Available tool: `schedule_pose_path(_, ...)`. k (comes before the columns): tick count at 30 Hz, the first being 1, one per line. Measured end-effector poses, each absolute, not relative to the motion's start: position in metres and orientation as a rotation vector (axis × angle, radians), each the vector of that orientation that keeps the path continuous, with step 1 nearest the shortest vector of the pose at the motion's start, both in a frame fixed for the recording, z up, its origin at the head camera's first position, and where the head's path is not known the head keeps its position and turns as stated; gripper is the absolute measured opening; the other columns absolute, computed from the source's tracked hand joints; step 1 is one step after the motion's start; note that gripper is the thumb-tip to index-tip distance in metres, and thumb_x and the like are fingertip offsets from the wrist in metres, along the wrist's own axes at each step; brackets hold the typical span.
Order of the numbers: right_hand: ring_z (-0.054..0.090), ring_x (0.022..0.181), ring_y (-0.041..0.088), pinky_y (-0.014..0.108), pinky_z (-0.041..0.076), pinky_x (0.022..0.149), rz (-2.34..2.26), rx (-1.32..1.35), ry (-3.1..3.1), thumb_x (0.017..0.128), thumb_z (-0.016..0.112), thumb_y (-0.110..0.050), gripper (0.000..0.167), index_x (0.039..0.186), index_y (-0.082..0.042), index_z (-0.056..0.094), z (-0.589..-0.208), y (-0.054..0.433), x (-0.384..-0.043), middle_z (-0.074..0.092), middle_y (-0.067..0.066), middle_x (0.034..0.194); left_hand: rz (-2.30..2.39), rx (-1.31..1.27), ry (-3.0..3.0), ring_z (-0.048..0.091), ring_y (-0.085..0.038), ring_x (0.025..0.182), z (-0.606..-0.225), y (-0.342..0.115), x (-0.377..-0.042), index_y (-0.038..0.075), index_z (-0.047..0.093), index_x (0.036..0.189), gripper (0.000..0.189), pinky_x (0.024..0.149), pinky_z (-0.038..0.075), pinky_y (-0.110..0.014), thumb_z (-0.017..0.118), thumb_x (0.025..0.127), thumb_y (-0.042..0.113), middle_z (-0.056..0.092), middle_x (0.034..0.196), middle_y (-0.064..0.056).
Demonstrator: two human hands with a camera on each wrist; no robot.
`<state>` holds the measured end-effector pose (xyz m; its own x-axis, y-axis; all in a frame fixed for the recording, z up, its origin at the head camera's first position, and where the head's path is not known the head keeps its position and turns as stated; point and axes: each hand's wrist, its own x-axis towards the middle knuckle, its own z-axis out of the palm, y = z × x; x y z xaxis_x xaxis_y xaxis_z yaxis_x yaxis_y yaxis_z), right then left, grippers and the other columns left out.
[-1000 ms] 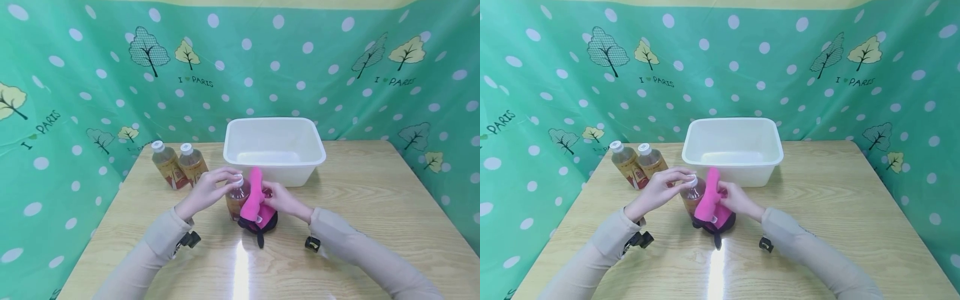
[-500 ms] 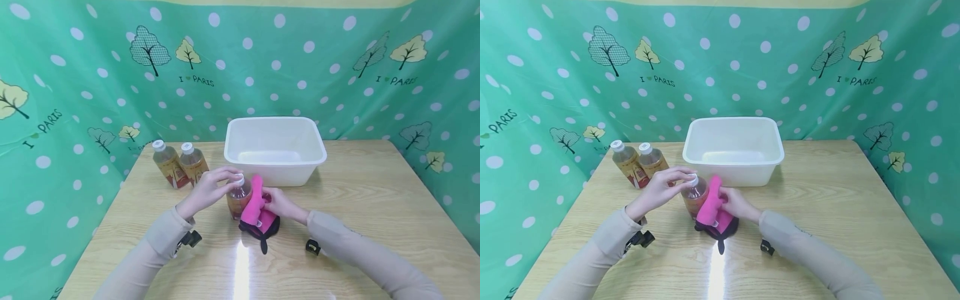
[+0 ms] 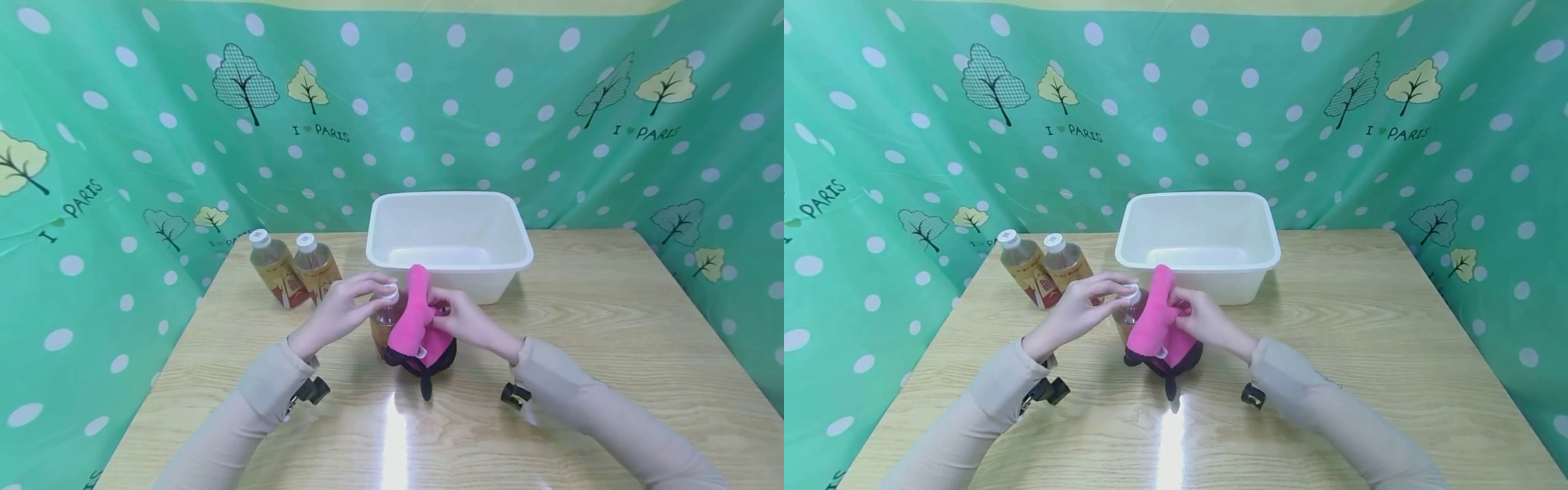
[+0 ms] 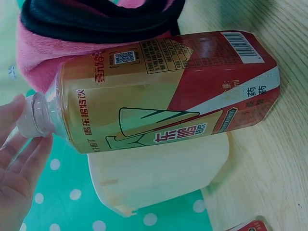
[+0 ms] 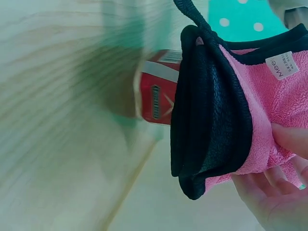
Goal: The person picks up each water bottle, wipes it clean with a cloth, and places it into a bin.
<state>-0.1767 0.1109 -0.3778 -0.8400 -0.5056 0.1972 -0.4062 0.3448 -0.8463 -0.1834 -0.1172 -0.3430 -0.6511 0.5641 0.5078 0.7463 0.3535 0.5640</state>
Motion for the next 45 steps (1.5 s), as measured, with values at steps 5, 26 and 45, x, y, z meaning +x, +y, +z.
schedule_pose_path(5,0.060,0.084,0.027,0.025,0.053,0.069,-1.510,-0.832,2.489,0.074,0.057,0.011,0.014,0.081,-0.001,0.053,-0.375,0.110,-0.178,0.060,0.013,0.086,-1.182,-1.177,-2.396,0.058,-0.017,0.097,-0.343,-0.118,-0.183,0.003,0.066,0.093,0.017,0.086,0.047,-0.023,0.065,0.077,0.004,0.062,0.104,-0.008)
schedule_pose_path(26,0.059,0.080,0.022,0.020,0.052,0.063,-1.390,-0.821,2.502,0.074,0.060,0.007,0.023,0.095,0.000,0.057,-0.393,0.109,-0.185,0.061,0.014,0.090,-1.184,-1.179,-2.400,0.058,-0.017,0.099,-0.343,-0.117,-0.184,0.004,0.066,0.094,0.017,0.087,0.046,-0.024,0.065,0.077,0.004,0.062,0.104,-0.008)
schedule_pose_path(45,0.058,0.072,0.013,0.018,0.049,0.063,-1.175,-0.847,2.616,0.070,0.064,0.006,0.023,0.092,-0.002,0.061,-0.431,0.106,-0.190,0.064,0.011,0.087,-1.198,-1.184,-2.393,0.058,-0.019,0.099,-0.345,-0.117,-0.185,0.003,0.066,0.093,0.017,0.086,0.047,-0.024,0.066,0.076,0.002,0.063,0.104,-0.009)
